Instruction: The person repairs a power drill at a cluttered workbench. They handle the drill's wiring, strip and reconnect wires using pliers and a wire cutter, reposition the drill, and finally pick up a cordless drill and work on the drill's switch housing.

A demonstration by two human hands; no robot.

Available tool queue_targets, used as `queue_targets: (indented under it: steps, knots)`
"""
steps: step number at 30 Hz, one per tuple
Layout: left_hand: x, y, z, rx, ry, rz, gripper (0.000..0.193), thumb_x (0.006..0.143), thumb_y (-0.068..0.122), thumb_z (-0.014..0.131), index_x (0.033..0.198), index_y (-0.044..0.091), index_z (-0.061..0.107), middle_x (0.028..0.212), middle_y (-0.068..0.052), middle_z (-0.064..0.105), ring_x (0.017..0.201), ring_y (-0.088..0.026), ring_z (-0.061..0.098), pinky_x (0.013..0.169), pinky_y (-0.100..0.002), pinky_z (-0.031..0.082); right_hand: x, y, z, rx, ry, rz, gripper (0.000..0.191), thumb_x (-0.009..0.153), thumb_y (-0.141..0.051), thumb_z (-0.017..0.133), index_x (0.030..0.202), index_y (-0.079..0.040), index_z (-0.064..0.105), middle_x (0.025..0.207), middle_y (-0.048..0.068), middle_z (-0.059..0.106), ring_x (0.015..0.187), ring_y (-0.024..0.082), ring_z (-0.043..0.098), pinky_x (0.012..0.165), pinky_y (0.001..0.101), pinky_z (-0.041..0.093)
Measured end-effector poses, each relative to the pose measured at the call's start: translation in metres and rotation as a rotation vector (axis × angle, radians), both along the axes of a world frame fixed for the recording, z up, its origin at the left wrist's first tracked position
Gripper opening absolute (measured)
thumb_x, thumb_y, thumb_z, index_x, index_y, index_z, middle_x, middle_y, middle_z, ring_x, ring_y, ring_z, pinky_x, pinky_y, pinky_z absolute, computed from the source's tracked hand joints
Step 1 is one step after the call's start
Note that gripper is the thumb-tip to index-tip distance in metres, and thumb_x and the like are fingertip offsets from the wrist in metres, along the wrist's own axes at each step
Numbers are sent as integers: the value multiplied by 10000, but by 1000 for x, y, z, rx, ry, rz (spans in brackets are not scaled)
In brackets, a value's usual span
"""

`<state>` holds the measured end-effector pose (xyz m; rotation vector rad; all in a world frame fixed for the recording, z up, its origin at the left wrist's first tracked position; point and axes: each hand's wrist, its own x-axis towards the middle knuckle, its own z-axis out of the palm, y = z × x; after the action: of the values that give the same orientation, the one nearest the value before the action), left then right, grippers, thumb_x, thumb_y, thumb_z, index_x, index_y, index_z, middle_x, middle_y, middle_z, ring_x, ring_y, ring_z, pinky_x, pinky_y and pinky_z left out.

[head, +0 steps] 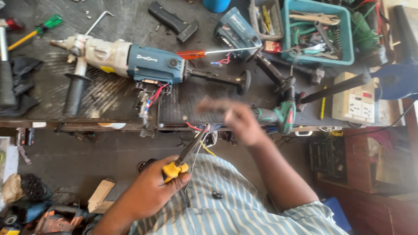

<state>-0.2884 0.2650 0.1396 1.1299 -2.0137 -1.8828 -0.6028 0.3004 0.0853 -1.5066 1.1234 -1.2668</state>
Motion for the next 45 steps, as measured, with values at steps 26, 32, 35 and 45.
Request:
queue_targets:
  steps: [26, 32, 35, 45]
  knots:
    - [212, -112, -74, 391, 640, 358, 393, 928, 340, 757, 1113, 33, 594, 1191, -155, 724, 931, -126, 628, 804, -300, 523, 285, -52, 41, 214, -562, -103, 265, 1008, -270, 692, 1049, -8, 683, 1036, 57, 605, 875, 197, 662, 742, 373, 614]
    - [177, -151, -32, 394, 365, -22, 365, 818, 251, 841, 1071, 42, 682, 920, -27, 717, 801, -66, 644, 706, -247, 539, 300, -49, 36, 115, 31, -266, 207, 995, -234, 762, 1028, -31, 737, 1016, 47, 656, 1064, 201, 578, 978, 352, 478]
    - [165, -148, -21, 421, 213, -68, 304, 830, 250, 819, 1019, 31, 727, 829, -11, 725, 726, -78, 630, 624, -264, 517, 294, -39, 32, 160, -84, -331, 222, 977, -255, 779, 1017, -39, 743, 1011, 28, 652, 1040, 188, 573, 958, 350, 477]
    - [116, -106, -58, 697, 152, -169, 306, 839, 227, 806, 1053, 31, 711, 809, 7, 684, 698, -85, 601, 575, -269, 476, 252, -10, 27, 184, -67, -414, 280, 903, -321, 834, 950, -52, 776, 884, 27, 679, 983, 203, 582, 900, 348, 488]
